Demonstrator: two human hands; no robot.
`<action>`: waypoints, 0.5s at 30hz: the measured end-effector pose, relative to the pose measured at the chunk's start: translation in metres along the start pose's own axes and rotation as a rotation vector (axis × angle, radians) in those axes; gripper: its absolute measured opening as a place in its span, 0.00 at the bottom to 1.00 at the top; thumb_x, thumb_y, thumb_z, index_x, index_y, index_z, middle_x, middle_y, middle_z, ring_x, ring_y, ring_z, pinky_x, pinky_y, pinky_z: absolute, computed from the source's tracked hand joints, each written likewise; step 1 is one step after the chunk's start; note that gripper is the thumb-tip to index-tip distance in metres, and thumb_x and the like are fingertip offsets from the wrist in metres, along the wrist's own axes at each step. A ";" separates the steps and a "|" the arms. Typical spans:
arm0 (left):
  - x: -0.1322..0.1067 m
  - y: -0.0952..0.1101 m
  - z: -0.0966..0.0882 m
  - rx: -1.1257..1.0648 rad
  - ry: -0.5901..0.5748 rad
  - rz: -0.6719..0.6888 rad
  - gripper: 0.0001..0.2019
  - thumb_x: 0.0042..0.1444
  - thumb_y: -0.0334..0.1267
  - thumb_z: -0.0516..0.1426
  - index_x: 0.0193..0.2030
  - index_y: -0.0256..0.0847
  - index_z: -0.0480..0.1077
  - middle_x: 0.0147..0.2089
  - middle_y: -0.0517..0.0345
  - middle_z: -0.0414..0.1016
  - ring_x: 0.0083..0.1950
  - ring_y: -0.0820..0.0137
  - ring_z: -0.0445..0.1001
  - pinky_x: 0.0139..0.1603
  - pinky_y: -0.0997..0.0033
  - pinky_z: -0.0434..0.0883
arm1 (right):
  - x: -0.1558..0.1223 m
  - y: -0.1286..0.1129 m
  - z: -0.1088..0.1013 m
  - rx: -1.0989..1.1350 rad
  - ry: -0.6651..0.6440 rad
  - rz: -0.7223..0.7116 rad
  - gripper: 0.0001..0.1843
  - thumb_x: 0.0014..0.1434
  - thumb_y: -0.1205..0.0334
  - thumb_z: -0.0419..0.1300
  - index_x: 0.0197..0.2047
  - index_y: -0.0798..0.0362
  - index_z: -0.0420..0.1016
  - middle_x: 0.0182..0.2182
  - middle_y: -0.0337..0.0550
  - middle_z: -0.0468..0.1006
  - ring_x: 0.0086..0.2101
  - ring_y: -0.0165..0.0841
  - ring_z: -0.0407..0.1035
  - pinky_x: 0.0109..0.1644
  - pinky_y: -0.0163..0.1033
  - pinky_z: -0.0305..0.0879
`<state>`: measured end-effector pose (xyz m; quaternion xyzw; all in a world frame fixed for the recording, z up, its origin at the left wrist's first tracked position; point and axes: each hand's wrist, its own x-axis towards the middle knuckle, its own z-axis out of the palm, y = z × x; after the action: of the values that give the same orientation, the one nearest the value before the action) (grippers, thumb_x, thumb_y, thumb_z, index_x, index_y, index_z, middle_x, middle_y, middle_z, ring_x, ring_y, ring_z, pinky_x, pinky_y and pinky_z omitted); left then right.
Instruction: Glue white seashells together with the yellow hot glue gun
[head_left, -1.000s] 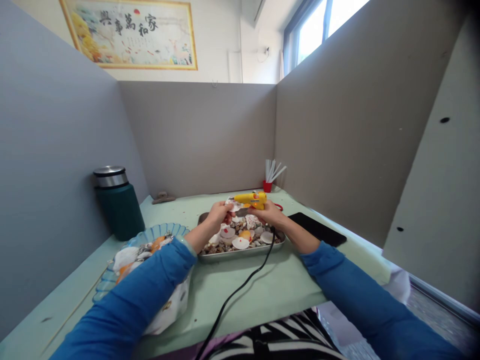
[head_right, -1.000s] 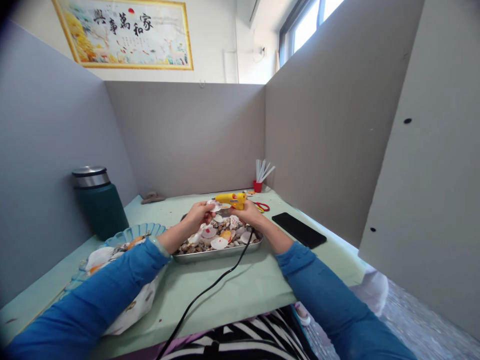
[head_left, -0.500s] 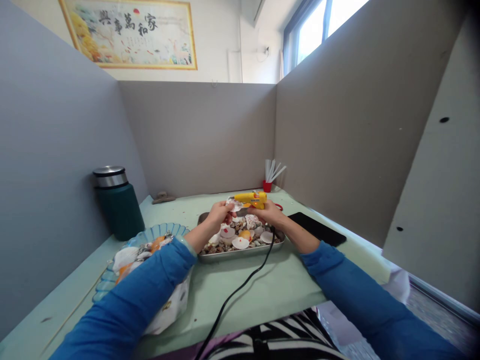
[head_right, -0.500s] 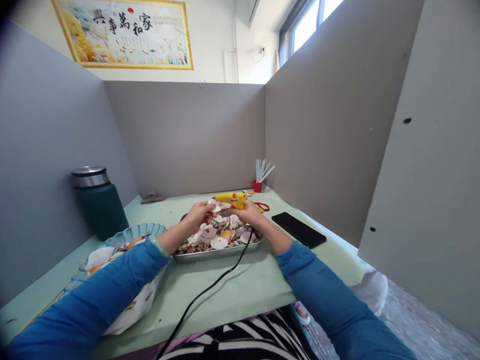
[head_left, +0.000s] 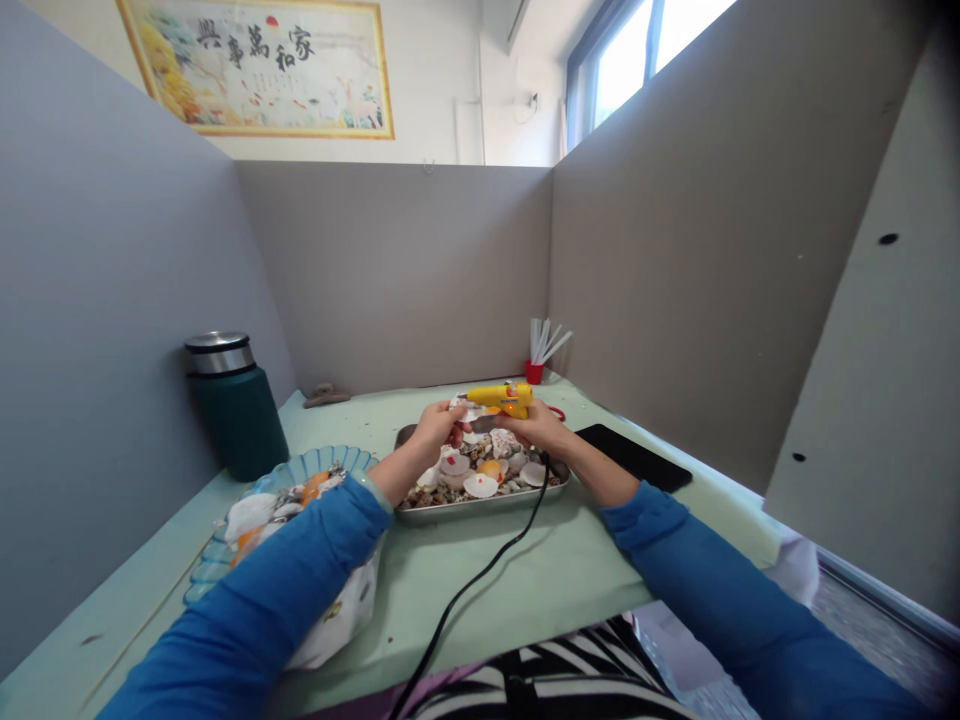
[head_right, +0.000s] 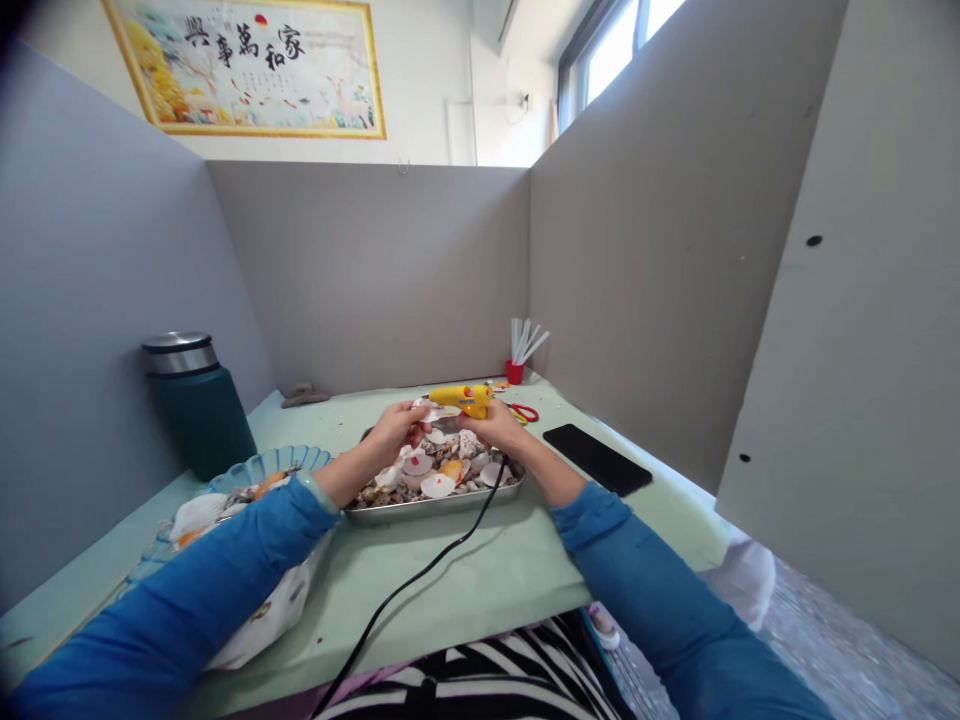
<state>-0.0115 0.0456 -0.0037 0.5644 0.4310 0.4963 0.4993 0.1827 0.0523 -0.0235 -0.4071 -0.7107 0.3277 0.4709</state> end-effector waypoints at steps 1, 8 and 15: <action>0.000 0.000 0.000 -0.004 0.007 0.005 0.07 0.54 0.35 0.57 0.30 0.37 0.61 0.19 0.61 0.70 0.12 0.80 0.59 0.14 0.79 0.55 | 0.000 0.000 0.000 0.001 0.003 0.001 0.14 0.49 0.53 0.63 0.30 0.56 0.73 0.12 0.33 0.63 0.13 0.24 0.56 0.15 0.30 0.52; 0.002 0.000 0.000 -0.014 0.017 0.004 0.09 0.53 0.37 0.59 0.31 0.36 0.62 0.19 0.61 0.70 0.11 0.81 0.59 0.14 0.79 0.54 | 0.001 0.000 0.000 0.016 0.017 0.012 0.14 0.49 0.53 0.63 0.30 0.56 0.73 0.12 0.33 0.63 0.13 0.25 0.56 0.16 0.31 0.53; 0.001 0.000 0.000 -0.013 0.012 0.008 0.09 0.54 0.36 0.58 0.30 0.37 0.61 0.20 0.60 0.70 0.11 0.81 0.59 0.14 0.79 0.54 | 0.001 0.001 0.000 0.002 0.033 0.007 0.13 0.50 0.54 0.62 0.30 0.57 0.74 0.12 0.34 0.63 0.13 0.25 0.57 0.15 0.30 0.53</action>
<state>-0.0113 0.0468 -0.0036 0.5598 0.4288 0.5044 0.4983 0.1830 0.0537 -0.0239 -0.4145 -0.7013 0.3232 0.4816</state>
